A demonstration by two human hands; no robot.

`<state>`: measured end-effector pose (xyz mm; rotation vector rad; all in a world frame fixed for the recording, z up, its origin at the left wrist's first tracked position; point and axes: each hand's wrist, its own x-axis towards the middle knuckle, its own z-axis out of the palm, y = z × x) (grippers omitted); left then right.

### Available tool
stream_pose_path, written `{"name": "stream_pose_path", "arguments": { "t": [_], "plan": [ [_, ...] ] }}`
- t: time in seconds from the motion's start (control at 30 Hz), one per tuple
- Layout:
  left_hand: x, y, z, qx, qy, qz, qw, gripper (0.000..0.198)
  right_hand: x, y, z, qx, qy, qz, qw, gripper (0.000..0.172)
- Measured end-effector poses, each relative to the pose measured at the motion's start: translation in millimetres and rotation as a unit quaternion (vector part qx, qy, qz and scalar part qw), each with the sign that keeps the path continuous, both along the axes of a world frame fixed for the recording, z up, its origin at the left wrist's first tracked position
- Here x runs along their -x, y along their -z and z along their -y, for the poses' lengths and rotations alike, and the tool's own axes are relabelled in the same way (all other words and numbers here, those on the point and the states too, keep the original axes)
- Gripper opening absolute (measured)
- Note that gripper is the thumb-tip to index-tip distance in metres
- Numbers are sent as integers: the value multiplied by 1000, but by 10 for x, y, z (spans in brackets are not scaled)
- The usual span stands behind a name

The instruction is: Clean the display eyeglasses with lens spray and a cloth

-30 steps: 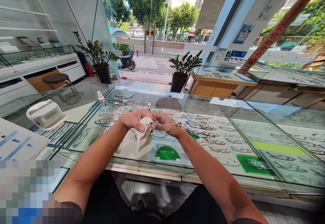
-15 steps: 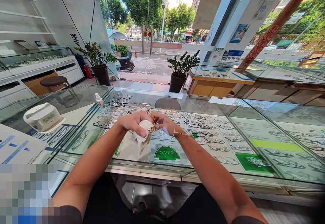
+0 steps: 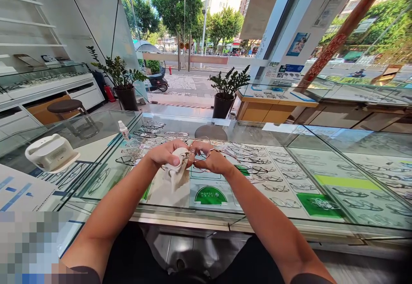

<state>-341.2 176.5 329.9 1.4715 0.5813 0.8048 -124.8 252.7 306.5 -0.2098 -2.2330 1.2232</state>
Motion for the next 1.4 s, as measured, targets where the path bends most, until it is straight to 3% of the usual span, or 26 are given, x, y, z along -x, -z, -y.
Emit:
{"name": "stream_pose_path", "arguments": {
  "t": [0.57, 0.77, 1.0, 1.17, 1.4],
  "plan": [
    [-11, 27, -4, 4, 39, 20, 999, 66, 17, -22, 56, 22, -36, 16, 999, 19],
    [-13, 11, 11, -8, -24, -21, 999, 67, -3, -44, 44, 28, -38, 0, 999, 26],
    [-272, -113, 70, -73, -64, 1, 995, 60, -19, 0, -44, 90, -7, 53, 995, 34],
    [-339, -102, 87, -103, -42, -43, 993, 53, -46, 44, -156, 43, -44, 47, 997, 43],
    [-360, -107, 137, -100, -19, -122, 987, 42, -145, -61, -172, -22, -105, 78, 991, 22]
  ]
}}
